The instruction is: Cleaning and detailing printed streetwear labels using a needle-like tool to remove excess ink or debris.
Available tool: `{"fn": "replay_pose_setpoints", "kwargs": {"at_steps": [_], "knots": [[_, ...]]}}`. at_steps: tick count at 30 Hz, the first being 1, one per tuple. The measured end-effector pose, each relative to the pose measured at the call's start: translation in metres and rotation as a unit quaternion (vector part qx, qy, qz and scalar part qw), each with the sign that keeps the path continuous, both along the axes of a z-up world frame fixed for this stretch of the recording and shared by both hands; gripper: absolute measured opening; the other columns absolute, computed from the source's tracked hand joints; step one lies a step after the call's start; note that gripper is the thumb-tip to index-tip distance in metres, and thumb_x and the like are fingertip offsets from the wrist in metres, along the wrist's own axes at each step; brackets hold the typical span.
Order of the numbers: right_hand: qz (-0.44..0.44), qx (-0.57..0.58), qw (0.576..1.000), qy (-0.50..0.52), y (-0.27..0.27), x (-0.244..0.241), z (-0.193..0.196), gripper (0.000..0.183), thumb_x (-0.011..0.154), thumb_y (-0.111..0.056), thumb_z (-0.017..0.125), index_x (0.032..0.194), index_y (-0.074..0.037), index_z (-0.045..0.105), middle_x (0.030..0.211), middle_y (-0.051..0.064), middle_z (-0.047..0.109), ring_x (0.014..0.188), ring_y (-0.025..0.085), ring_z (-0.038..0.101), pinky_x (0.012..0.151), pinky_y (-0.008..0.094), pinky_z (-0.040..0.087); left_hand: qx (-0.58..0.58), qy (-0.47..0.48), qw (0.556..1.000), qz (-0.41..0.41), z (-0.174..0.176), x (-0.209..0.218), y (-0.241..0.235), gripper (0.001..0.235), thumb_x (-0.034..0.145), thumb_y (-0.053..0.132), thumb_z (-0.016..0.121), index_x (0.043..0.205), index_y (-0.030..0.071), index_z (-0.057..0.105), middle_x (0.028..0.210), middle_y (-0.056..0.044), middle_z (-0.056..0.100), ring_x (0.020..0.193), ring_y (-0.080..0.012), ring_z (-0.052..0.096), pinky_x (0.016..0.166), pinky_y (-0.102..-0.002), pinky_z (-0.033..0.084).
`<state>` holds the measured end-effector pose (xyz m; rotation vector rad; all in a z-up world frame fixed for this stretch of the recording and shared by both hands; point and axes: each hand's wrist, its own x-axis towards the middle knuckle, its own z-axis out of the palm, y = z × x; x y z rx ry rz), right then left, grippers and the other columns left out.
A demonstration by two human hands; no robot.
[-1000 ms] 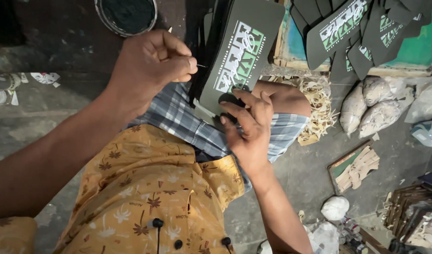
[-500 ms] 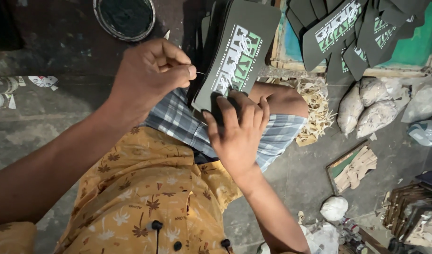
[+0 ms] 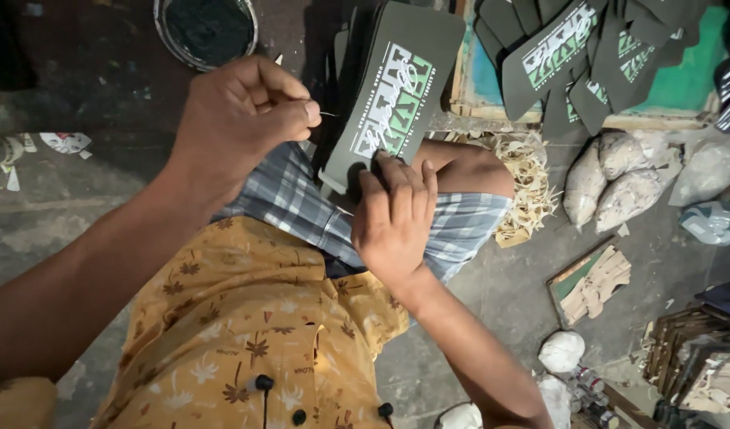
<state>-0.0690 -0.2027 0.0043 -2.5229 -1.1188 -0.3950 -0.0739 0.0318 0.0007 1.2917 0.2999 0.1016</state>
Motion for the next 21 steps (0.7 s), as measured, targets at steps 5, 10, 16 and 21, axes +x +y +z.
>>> {"fn": "replay_pose_setpoints", "kwargs": {"at_steps": [5, 10, 16, 21], "knots": [[-0.038, -0.017, 0.999, 0.001, 0.011, -0.003, 0.005, 0.043, 0.098, -0.027, 0.077, 0.132, -0.005, 0.062, 0.132, 0.016, 0.057, 0.126, 0.034, 0.054, 0.120, 0.061, 0.030, -0.039, -0.034, 0.999, -0.007, -0.008, -0.003, 0.001, 0.012, 0.095, 0.000, 0.076, 0.103, 0.001, 0.066, 0.097, -0.009, 0.075, 0.086, -0.0107, 0.074, 0.077, -0.025, 0.063], [-0.053, -0.005, 0.998, 0.024, 0.017, 0.001, 0.018, 0.042, 0.095, -0.029, 0.081, 0.129, -0.009, 0.067, 0.125, 0.012, 0.056, 0.122, 0.032, 0.054, 0.120, 0.058, 0.032, -0.025, -0.029, 0.999, -0.010, -0.008, -0.004, 0.004, 0.012, 0.096, 0.001, 0.076, 0.102, 0.001, 0.066, 0.096, -0.009, 0.074, 0.085, -0.0099, 0.073, 0.077, -0.025, 0.063], [-0.062, 0.030, 0.991, 0.118, 0.015, 0.010, 0.030, 0.030, 0.091, -0.022, 0.080, 0.117, -0.010, 0.073, 0.122, 0.011, 0.059, 0.115, 0.032, 0.053, 0.107, 0.049, 0.039, -0.001, -0.028, 1.000, -0.007, -0.010, -0.005, 0.006, 0.012, 0.096, 0.002, 0.076, 0.102, 0.001, 0.066, 0.095, -0.008, 0.074, 0.084, -0.0095, 0.073, 0.076, -0.026, 0.064], [-0.159, 0.109, 0.959, 0.209, -0.032, 0.025, 0.003, 0.025, 0.103, -0.012, 0.062, 0.127, -0.008, 0.066, 0.123, 0.008, 0.064, 0.112, 0.024, 0.059, 0.104, 0.043, 0.049, -0.006, -0.038, 0.999, -0.004, -0.006, -0.004, 0.010, 0.012, 0.096, 0.002, 0.076, 0.103, 0.001, 0.066, 0.096, -0.008, 0.075, 0.085, -0.0109, 0.075, 0.077, -0.026, 0.066]]}}
